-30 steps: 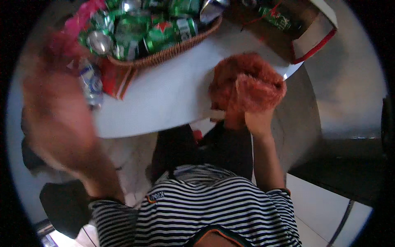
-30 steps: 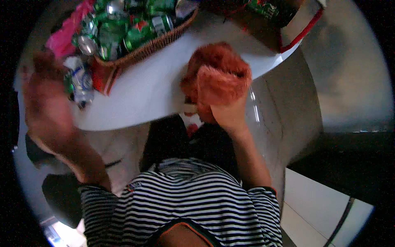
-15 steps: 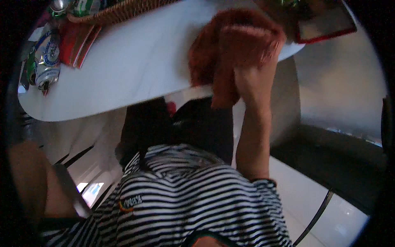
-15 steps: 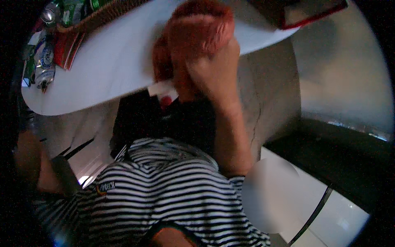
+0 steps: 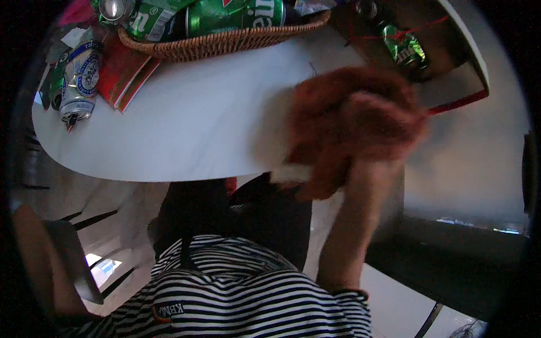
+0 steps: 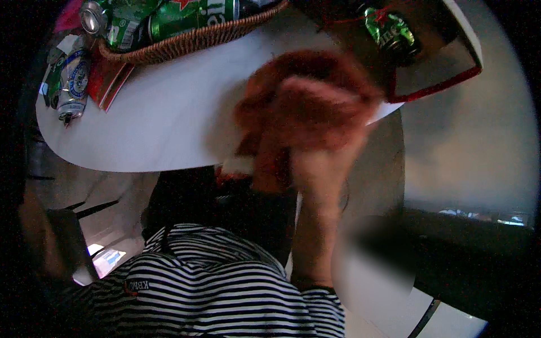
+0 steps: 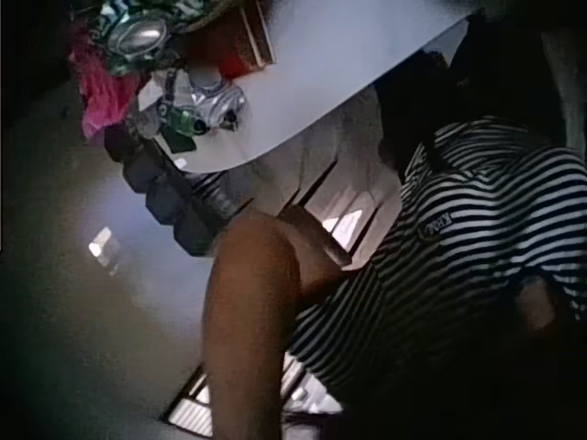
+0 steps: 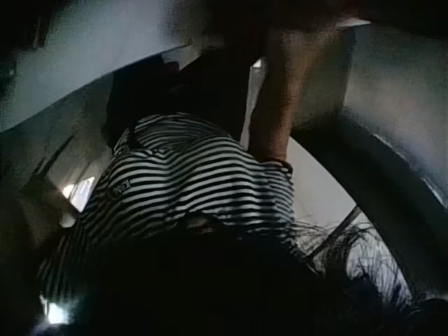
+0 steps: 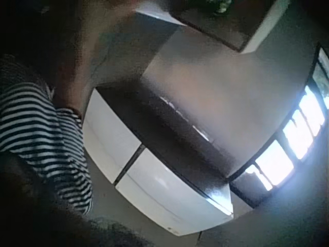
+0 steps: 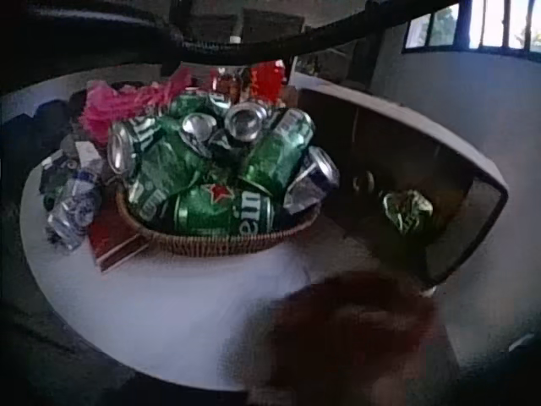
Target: The person wipes several green and silver beverage cans with a reddish cloth while seated at a white table. They handle each can one at a time, rotating it to wipe different sides, and place the cleaned cans into a cardboard box.
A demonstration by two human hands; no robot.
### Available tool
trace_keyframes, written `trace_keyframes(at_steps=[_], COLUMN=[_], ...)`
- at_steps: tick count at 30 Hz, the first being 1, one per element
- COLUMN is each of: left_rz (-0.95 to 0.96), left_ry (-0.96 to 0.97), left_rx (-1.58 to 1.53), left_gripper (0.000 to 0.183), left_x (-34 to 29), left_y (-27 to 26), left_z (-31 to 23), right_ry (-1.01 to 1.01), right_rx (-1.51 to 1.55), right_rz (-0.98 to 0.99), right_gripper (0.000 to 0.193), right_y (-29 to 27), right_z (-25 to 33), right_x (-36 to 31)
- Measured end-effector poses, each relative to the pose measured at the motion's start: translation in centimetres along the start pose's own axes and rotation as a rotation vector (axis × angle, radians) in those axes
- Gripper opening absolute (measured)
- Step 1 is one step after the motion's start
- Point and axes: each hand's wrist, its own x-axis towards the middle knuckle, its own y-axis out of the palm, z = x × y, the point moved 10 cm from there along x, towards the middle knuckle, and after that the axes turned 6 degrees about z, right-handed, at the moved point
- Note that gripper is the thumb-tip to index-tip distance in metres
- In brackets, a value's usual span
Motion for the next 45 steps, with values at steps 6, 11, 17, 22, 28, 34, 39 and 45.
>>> trace_keyframes(at_steps=[6,11,17,22,28,34,39,45], left_rz=[-0.019,-0.024,0.007,0.022,0.027,0.067,0.012,0.006], left_ry=[-0.031,-0.118,-0.055,-0.056,-0.077,-0.048,-0.071,-0.105], left_rx=[-0.063,-0.032,-0.060,-0.050,0.001,0.018,0.038,0.061], left_gripper=[0.028,0.027,0.027,0.027,0.027,0.026,0.026,0.026], left_x=[0.7,0.1,0.5,0.6,0.2,-0.2,-0.9,-1.3], left_y=[-0.5,-0.8,-0.3,-0.4,-0.3,0.9,-0.3,-1.6], left_z=[0.2,0.6,1.1,0.7,0.1,0.8,0.8,-1.0], right_ry=[0.005,-0.214,-0.469,-0.522,-0.560,-0.523,-0.524,-0.506], right_rx=[-0.861,-1.015,-0.870,-0.815,-0.792,-0.802,-0.801,-0.799], right_rz=[0.493,0.704,0.853,0.951,0.957,0.964,0.969,0.937], right_gripper=[0.045,0.040,0.038,0.037,0.035,0.034,0.033,0.032], right_y=[0.3,4.3,8.2,9.7,9.7,9.0,9.2,8.7], right_z=[-3.3,-0.9,9.2,10.3,10.9,9.6,10.2,11.9], right_x=[4.5,1.5,-5.6,-6.4,-6.0,-6.2,-5.7,-5.8])
